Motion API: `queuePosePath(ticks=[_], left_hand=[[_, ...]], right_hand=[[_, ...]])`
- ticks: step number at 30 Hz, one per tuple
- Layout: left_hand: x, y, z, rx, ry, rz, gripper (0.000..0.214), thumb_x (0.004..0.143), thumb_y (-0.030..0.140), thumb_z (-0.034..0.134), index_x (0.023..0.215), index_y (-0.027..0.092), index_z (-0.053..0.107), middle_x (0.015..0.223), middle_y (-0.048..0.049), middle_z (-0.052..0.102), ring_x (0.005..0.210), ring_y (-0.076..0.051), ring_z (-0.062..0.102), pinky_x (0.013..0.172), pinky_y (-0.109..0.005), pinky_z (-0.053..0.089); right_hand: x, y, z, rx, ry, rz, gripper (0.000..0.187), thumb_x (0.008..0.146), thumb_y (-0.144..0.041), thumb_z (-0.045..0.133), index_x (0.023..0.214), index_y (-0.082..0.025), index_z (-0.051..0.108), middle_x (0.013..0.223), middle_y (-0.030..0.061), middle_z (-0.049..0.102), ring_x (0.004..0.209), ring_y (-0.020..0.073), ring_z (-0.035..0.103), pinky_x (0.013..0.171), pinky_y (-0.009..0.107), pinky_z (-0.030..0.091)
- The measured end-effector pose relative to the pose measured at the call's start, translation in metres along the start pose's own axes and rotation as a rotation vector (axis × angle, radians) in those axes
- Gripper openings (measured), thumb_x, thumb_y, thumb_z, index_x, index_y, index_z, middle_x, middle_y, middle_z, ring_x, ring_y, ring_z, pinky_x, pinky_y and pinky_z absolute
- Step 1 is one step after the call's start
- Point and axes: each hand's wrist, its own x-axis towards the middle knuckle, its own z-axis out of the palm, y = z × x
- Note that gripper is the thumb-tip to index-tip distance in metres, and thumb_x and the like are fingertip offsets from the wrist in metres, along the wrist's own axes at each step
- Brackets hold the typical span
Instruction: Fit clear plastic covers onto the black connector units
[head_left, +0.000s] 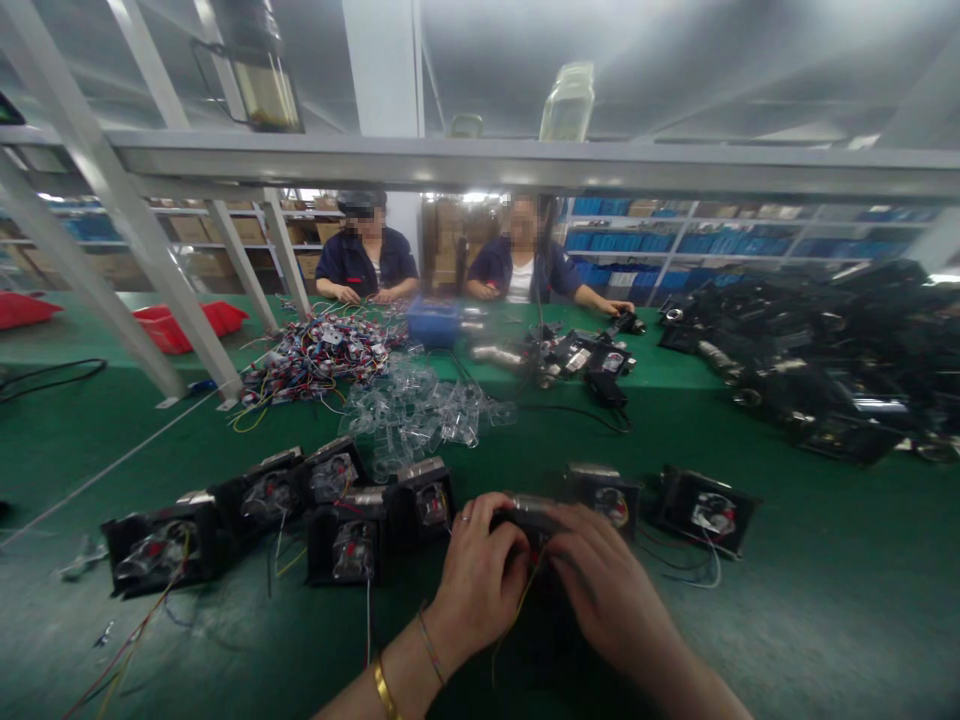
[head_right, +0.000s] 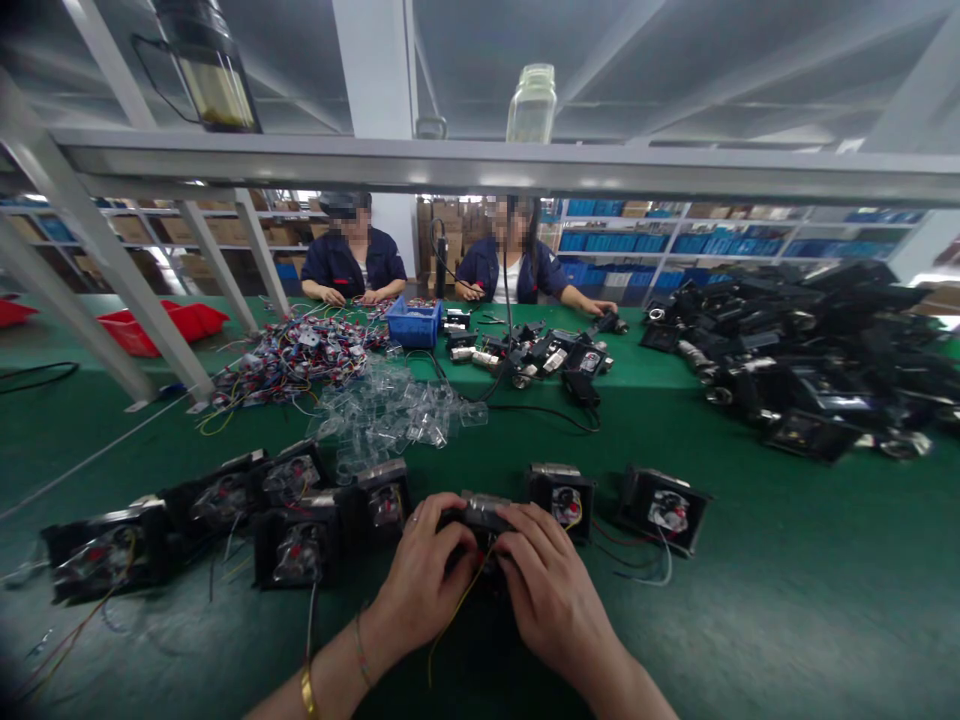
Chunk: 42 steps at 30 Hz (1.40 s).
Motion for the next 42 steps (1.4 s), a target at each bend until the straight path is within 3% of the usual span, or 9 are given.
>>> queuePosePath(ticks=[7,16,28,35,42], left_hand=[[0.0,0.0,0.0,0.003,0.017,-0.004,0.015,0.084,0.006,0.056,0.09,0.019,0.058,0.121,-0.0094,0.053,0.113,-0.029,0.052,0.095,-0.05,0.046],[-0.002,0.0,0.001,0.013,0.053,0.012,0.017,0.082,0.003,0.053,0.088,0.019,0.056,0.12,-0.0097,0.055,0.11,-0.027,0.054,0.094,-0.048,0.048],[-0.001,-0.004,0.007,0.01,0.098,0.022,0.02,0.075,0.0,0.056,0.083,0.019,0.057,0.118,-0.0085,0.057,0.11,-0.026,0.055,0.095,-0.047,0.05],[-0.004,0.001,0.002,0.066,0.153,0.042,0.021,0.075,-0.001,0.057,0.081,0.019,0.056,0.113,-0.0076,0.058,0.107,-0.026,0.056,0.094,-0.046,0.051],[-0.009,0.002,0.0,0.125,0.166,0.031,0.022,0.073,-0.001,0.058,0.082,0.019,0.057,0.117,-0.0076,0.058,0.108,-0.028,0.057,0.091,-0.049,0.05]], right_hand=[[0.008,-0.002,-0.015,-0.131,-0.058,-0.093,0.02,0.096,-0.011,0.051,0.109,-0.02,0.063,0.128,0.0134,0.066,0.12,0.0335,0.059,0.101,0.061,0.053],[0.02,-0.009,-0.022,-0.131,-0.099,-0.085,0.022,0.092,-0.008,0.047,0.101,-0.019,0.064,0.116,0.0128,0.069,0.11,0.0302,0.065,0.103,0.058,0.055],[0.023,-0.015,-0.011,-0.294,-0.061,-0.127,0.023,0.09,-0.006,0.045,0.1,-0.016,0.063,0.105,0.0149,0.07,0.103,0.0324,0.067,0.098,0.054,0.058],[0.027,-0.018,-0.012,-0.231,0.0,-0.141,0.027,0.09,-0.004,0.042,0.101,-0.018,0.062,0.108,0.0121,0.071,0.103,0.0285,0.067,0.1,0.051,0.057],[0.028,-0.017,-0.015,-0.191,-0.068,-0.133,0.032,0.087,-0.001,0.042,0.102,-0.017,0.064,0.11,0.0124,0.072,0.104,0.0294,0.067,0.097,0.05,0.058]])
